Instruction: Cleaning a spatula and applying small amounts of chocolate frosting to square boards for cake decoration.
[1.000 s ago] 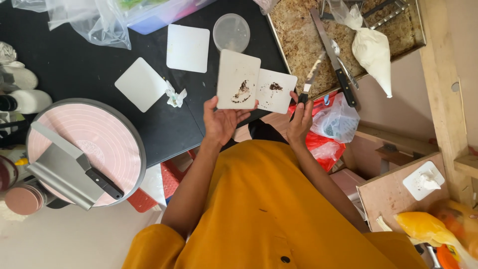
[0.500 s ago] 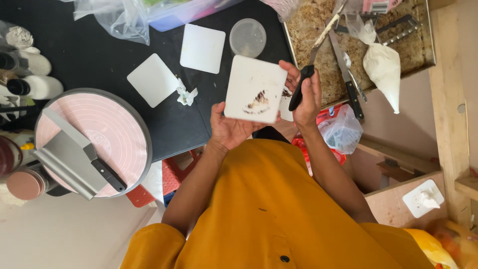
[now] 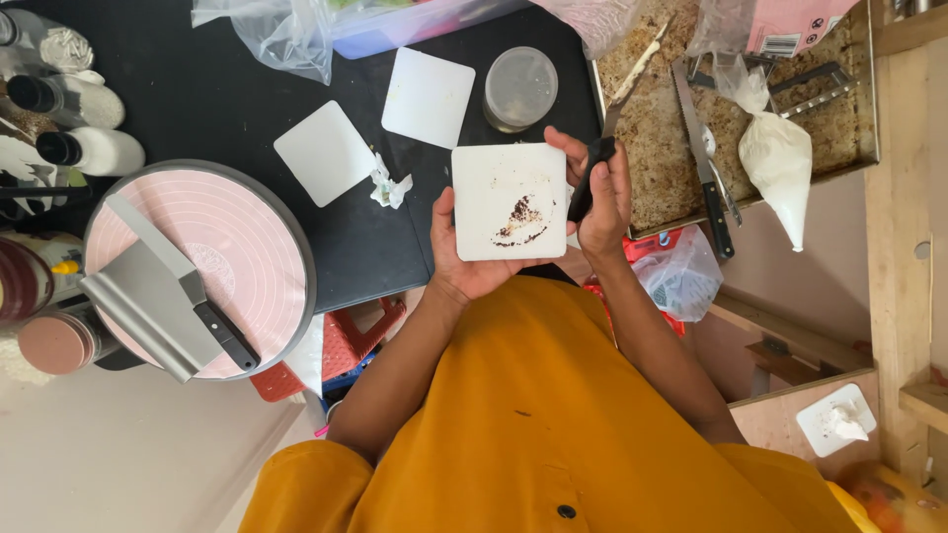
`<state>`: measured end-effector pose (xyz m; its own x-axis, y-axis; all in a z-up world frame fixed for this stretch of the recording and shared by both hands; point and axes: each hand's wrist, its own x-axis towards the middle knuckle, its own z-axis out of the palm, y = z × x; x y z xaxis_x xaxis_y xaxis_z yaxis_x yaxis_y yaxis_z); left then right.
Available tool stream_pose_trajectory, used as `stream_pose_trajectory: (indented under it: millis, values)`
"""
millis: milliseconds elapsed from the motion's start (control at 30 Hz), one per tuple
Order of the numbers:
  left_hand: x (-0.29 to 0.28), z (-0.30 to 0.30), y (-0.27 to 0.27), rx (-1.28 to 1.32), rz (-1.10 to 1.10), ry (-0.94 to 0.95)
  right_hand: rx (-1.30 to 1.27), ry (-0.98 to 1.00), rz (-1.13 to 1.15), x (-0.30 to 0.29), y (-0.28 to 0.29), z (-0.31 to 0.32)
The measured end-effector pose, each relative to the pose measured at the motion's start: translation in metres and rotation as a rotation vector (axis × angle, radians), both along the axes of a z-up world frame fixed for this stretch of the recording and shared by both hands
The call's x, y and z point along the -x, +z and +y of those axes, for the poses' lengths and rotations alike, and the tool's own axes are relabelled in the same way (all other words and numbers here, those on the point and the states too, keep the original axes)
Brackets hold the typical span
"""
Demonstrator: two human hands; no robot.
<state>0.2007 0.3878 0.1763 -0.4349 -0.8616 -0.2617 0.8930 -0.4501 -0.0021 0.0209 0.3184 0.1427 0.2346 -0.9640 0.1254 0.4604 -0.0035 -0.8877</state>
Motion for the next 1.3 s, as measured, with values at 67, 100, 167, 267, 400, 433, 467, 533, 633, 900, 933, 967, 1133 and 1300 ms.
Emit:
stream_pose_trajectory:
  millis: [67, 100, 167, 267, 400, 433, 467, 533, 633, 900, 933, 967, 1133, 1300]
  values:
    - [-0.001, 0.000, -0.002, 0.050, 0.080, 0.018, 0.026, -0.015, 0.043, -0.003, 0.014, -0.001]
    - [-0.002, -0.001, -0.003, 0.101, 0.159, 0.035, 0.054, -0.031, 0.085, -0.004, 0.021, -0.002]
    - [-0.004, -0.005, 0.003, 0.054, 0.144, 0.088, 0.044, -0.085, 0.201, 0.007, 0.012, 0.008]
    - [-0.008, -0.012, 0.013, 0.033, 0.042, 0.198, -0.037, -0.162, 0.444, 0.015, 0.009, 0.022]
    - [-0.011, -0.019, 0.007, 0.173, -0.176, 0.323, -0.179, -0.153, 0.714, 0.011, 0.015, 0.036]
    - [-0.011, -0.018, 0.001, 0.174, -0.176, 0.322, -0.178, -0.153, 0.713, 0.009, 0.014, 0.036]
    - [-0.011, -0.017, -0.005, 0.190, -0.175, 0.336, -0.129, -0.162, 0.762, 0.007, 0.013, 0.037]
    - [-0.011, -0.016, -0.012, 0.206, -0.176, 0.349, -0.081, -0.172, 0.808, 0.001, 0.012, 0.039]
    - [-0.009, -0.019, -0.006, 0.137, -0.278, 0.338, -0.028, -0.179, 0.850, -0.009, 0.015, 0.045]
    - [-0.009, -0.029, 0.012, 0.235, -0.374, 0.352, 0.129, -0.059, 0.691, -0.014, 0.027, 0.053]
    - [-0.010, -0.030, 0.011, 0.236, -0.375, 0.354, 0.131, -0.057, 0.690, -0.008, 0.023, 0.049]
    - [-0.012, -0.030, 0.009, 0.212, -0.358, 0.377, 0.008, -0.062, 0.656, -0.003, 0.019, 0.046]
    - [-0.018, -0.027, -0.015, 0.065, -0.280, 0.438, -0.104, -0.149, 0.724, 0.006, 0.025, 0.031]
    - [-0.014, -0.025, -0.031, 0.033, -0.248, 0.467, 0.053, -0.193, 0.924, 0.000, 0.027, 0.034]
